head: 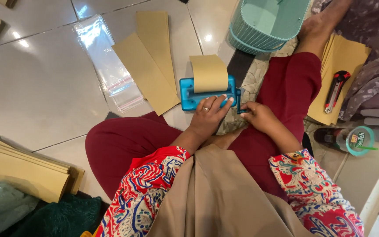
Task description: A person sits on the floor and uses a manual blue crimping tool to process long strips of cardboard.
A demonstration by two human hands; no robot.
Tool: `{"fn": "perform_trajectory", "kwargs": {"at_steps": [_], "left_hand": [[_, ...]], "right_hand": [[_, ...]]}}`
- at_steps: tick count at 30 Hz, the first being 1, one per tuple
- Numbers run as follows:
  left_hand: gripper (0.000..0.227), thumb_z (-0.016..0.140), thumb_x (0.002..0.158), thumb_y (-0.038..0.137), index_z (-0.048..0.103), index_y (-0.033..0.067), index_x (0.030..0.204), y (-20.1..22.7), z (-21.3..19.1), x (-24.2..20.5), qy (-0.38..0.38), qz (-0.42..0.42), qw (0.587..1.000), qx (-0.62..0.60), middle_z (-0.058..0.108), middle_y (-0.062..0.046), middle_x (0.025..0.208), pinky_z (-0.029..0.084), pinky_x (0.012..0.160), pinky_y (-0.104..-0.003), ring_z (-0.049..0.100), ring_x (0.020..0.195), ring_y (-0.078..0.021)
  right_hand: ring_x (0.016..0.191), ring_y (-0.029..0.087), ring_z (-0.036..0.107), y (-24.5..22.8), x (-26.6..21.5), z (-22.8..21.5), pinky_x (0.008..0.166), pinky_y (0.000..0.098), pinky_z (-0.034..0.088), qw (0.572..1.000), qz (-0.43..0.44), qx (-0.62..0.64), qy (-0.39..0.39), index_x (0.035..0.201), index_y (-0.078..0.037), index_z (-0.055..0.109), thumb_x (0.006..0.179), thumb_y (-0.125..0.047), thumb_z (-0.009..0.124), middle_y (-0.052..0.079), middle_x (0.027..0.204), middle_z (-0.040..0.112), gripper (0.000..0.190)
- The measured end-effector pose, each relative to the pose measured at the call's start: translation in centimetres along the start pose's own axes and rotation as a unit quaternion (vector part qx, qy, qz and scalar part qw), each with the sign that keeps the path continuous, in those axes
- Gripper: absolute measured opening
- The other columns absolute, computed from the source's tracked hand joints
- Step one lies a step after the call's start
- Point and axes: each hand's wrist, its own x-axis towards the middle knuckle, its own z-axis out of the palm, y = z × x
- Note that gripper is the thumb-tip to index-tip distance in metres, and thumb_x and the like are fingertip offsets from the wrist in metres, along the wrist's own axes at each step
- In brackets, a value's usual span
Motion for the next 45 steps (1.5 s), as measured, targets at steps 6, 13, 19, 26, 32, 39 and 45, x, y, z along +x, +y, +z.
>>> {"fn": "perform_trajectory", "kwargs": {"at_steps": [6,13,19,26,32,39,45], "left_hand": [[0.028,0.048,0.112,0.024,0.069,0.0182,0.130,-0.2,0.3,-0.1,0.003,0.012,1.000,-0.001,0.064,-0.009,0.124,0.046,0.096,-0.036,0.058,0.112,-0.0244],[0.030,0.046,0.111,0.019,0.068,0.0201,0.131,-0.4,0.2,0.1,-0.005,0.020,1.000,0.011,0.064,-0.007,0.124,0.045,0.096,-0.036,0.057,0.112,-0.0235],[0.029,0.047,0.110,0.019,0.068,0.0196,0.129,-0.4,0.2,0.1,-0.006,0.021,1.000,0.010,0.064,-0.007,0.123,0.046,0.094,-0.036,0.058,0.111,-0.0243],[0.027,0.049,0.110,0.020,0.069,0.0215,0.129,-0.4,0.7,-0.1,0.000,0.016,1.000,0.018,0.065,-0.006,0.123,0.047,0.094,-0.035,0.059,0.111,-0.0228],[0.027,0.048,0.110,0.019,0.069,0.0232,0.127,-0.1,0.4,0.1,0.003,0.007,1.000,0.030,0.065,-0.004,0.122,0.046,0.095,-0.035,0.059,0.109,-0.0213],[0.027,0.048,0.110,0.016,0.069,0.0235,0.127,-0.1,0.2,0.1,0.010,0.008,0.999,0.032,0.066,-0.005,0.122,0.046,0.095,-0.035,0.059,0.110,-0.0210],[0.031,0.044,0.112,0.018,0.068,0.0236,0.130,-0.1,0.7,-0.3,0.017,0.009,0.999,0.026,0.065,-0.005,0.122,0.046,0.095,-0.035,0.058,0.110,-0.0217]], "right_hand": [[0.080,0.021,0.070,0.7,-1.6,-0.4,0.072,0.0319,0.063,0.959,-0.012,0.284,0.008,0.129,0.005,0.062,0.097,0.000,0.065,0.010,0.099,0.053,0.032],[0.067,0.015,0.069,-1.9,0.1,-3.7,0.058,0.0229,0.059,0.927,-0.032,0.365,0.077,0.125,-0.003,0.056,0.102,-0.005,0.063,0.009,0.085,0.066,0.025],[0.065,0.018,0.069,-2.6,5.1,-5.0,0.056,0.0271,0.060,0.930,-0.065,0.337,0.135,0.119,-0.004,0.059,0.109,-0.014,0.061,0.013,0.083,0.068,0.014],[0.067,0.018,0.068,-2.4,12.5,-3.5,0.056,0.0273,0.059,0.945,-0.044,0.263,0.189,0.106,-0.007,0.066,0.103,-0.019,0.071,0.011,0.086,0.065,0.013],[0.073,0.028,0.070,2.0,14.1,1.3,0.060,0.0370,0.056,0.976,-0.016,0.109,0.187,0.102,-0.011,0.072,0.104,-0.031,0.070,0.012,0.080,0.069,0.020],[0.108,0.046,0.066,2.2,10.0,1.5,0.093,0.0538,0.054,0.988,-0.084,-0.012,0.125,0.124,-0.005,0.070,0.097,-0.007,0.060,0.024,0.111,0.070,0.029],[0.108,0.044,0.067,0.1,6.0,1.9,0.093,0.0505,0.056,0.991,-0.033,-0.119,0.049,0.123,0.003,0.068,0.091,-0.012,0.066,0.026,0.110,0.070,0.035]]}}
